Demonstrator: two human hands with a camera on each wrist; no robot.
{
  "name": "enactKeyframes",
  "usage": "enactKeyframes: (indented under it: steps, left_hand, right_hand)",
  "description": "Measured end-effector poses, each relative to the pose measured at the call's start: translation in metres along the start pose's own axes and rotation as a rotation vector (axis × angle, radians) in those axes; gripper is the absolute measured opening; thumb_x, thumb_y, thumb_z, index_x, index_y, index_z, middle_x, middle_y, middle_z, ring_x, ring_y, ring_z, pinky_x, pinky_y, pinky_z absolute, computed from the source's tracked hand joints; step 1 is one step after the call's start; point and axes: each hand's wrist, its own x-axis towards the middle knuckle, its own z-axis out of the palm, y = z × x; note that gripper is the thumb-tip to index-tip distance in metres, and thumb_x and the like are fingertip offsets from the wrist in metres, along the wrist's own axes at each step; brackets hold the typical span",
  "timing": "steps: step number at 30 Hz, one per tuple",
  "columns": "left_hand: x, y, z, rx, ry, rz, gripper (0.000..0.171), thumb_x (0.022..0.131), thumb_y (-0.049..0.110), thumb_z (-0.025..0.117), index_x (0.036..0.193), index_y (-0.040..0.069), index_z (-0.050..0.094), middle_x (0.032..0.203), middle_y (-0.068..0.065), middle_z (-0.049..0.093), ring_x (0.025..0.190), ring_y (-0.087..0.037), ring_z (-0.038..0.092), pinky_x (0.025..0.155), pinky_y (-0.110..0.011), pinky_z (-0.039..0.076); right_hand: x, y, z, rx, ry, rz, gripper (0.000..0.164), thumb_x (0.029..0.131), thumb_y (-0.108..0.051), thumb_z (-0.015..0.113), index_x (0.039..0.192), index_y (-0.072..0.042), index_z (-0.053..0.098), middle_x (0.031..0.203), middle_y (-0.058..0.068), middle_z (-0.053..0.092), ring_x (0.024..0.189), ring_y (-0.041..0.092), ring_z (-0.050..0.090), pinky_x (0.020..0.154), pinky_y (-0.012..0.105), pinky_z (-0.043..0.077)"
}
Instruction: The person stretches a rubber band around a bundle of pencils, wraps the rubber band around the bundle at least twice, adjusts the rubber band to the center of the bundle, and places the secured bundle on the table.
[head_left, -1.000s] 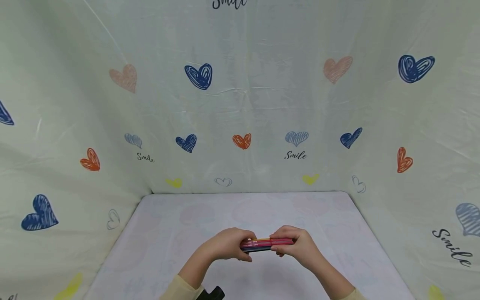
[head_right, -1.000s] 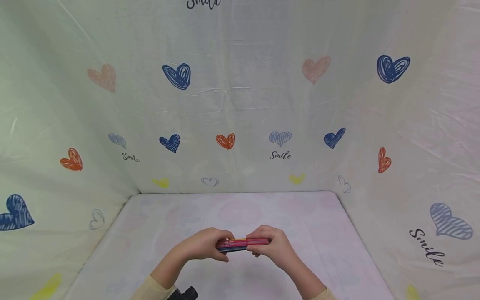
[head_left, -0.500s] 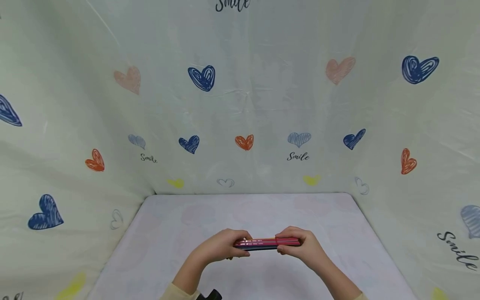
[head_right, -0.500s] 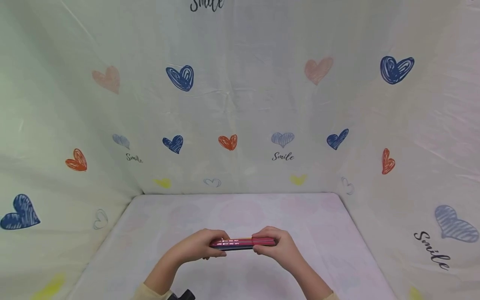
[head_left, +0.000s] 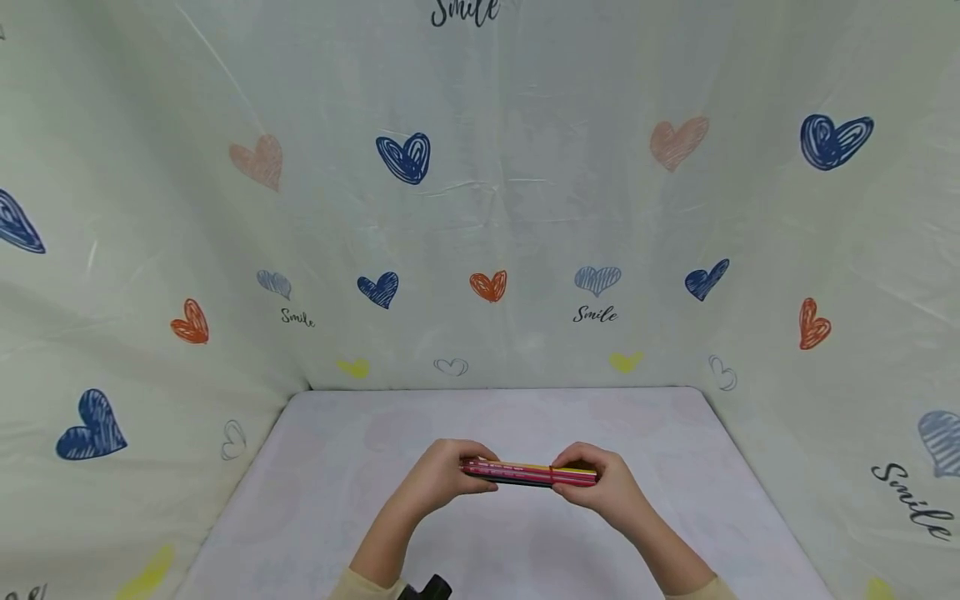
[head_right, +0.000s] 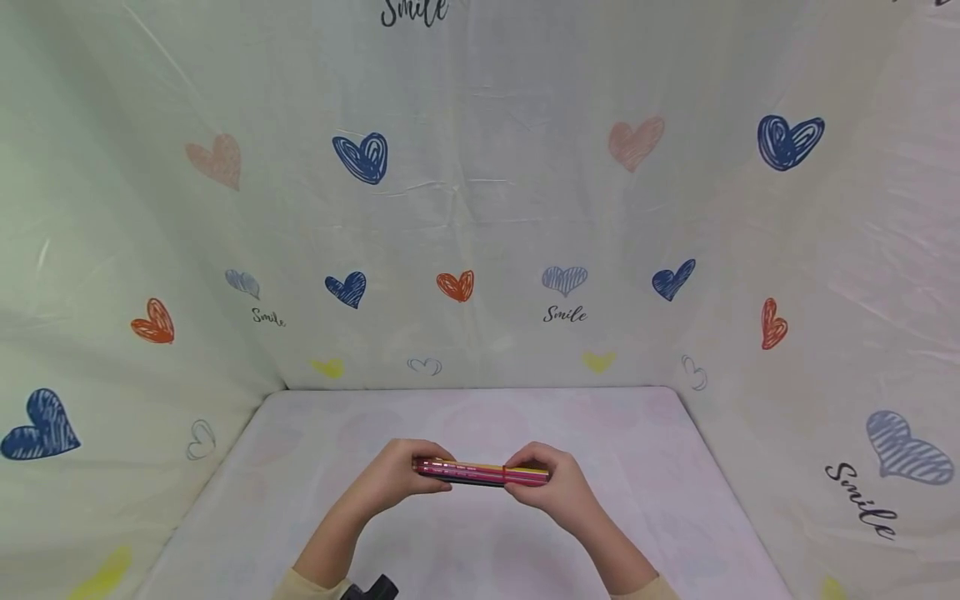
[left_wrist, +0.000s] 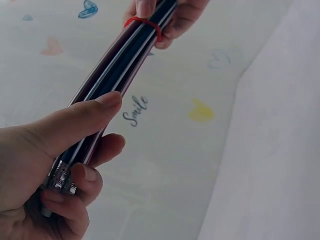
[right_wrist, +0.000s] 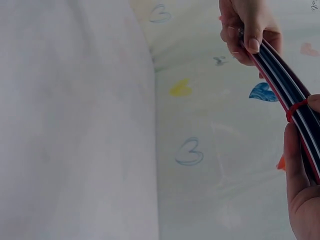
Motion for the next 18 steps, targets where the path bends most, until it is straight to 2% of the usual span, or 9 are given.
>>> enactKeyframes:
  steps: [3, 7, 10, 18]
  left_hand:
    - [-0.001, 0.001, 0.000, -0.011, 0.022, 0.018, 0.025, 0.074, 0.014, 0.086, 0.096, 0.017, 0.075, 0.086, 0.011, 0.067, 0.070, -0.006, 0.058, 0.063, -0.026, 0.050]
    - [-0.002, 0.004, 0.001, -0.014, 0.035, 0.032, 0.024, 0.075, 0.013, 0.085, 0.096, 0.016, 0.074, 0.085, 0.010, 0.067, 0.070, -0.007, 0.058, 0.063, -0.026, 0.051]
    - [-0.002, 0.007, 0.001, -0.013, 0.049, 0.022, 0.024, 0.075, 0.014, 0.086, 0.095, 0.017, 0.073, 0.084, 0.011, 0.066, 0.070, -0.006, 0.058, 0.064, -0.024, 0.051]
    - [-0.002, 0.010, 0.007, -0.025, 0.072, 0.032, 0.025, 0.074, 0.023, 0.087, 0.093, 0.017, 0.073, 0.083, 0.011, 0.066, 0.070, -0.007, 0.058, 0.064, -0.024, 0.051]
  right_hand:
    - [0.001, 0.000, 0.000, 0.007, 0.000, 0.002, 0.025, 0.077, -0.005, 0.082, 0.098, -0.003, 0.069, 0.096, 0.013, 0.065, 0.077, 0.018, 0.062, 0.063, 0.031, 0.054]
    - [0.003, -0.003, 0.001, 0.011, 0.009, 0.000, 0.025, 0.076, -0.005, 0.082, 0.098, -0.002, 0.070, 0.095, 0.013, 0.066, 0.076, 0.018, 0.063, 0.062, 0.031, 0.055]
    - [0.006, -0.006, 0.002, 0.012, 0.007, -0.001, 0.026, 0.075, -0.004, 0.083, 0.097, -0.001, 0.070, 0.094, 0.014, 0.067, 0.075, 0.018, 0.064, 0.063, 0.031, 0.055]
    - [0.007, -0.008, 0.008, 0.011, 0.006, 0.057, 0.027, 0.074, -0.008, 0.085, 0.097, -0.001, 0.072, 0.095, 0.014, 0.067, 0.080, 0.024, 0.062, 0.065, 0.031, 0.055]
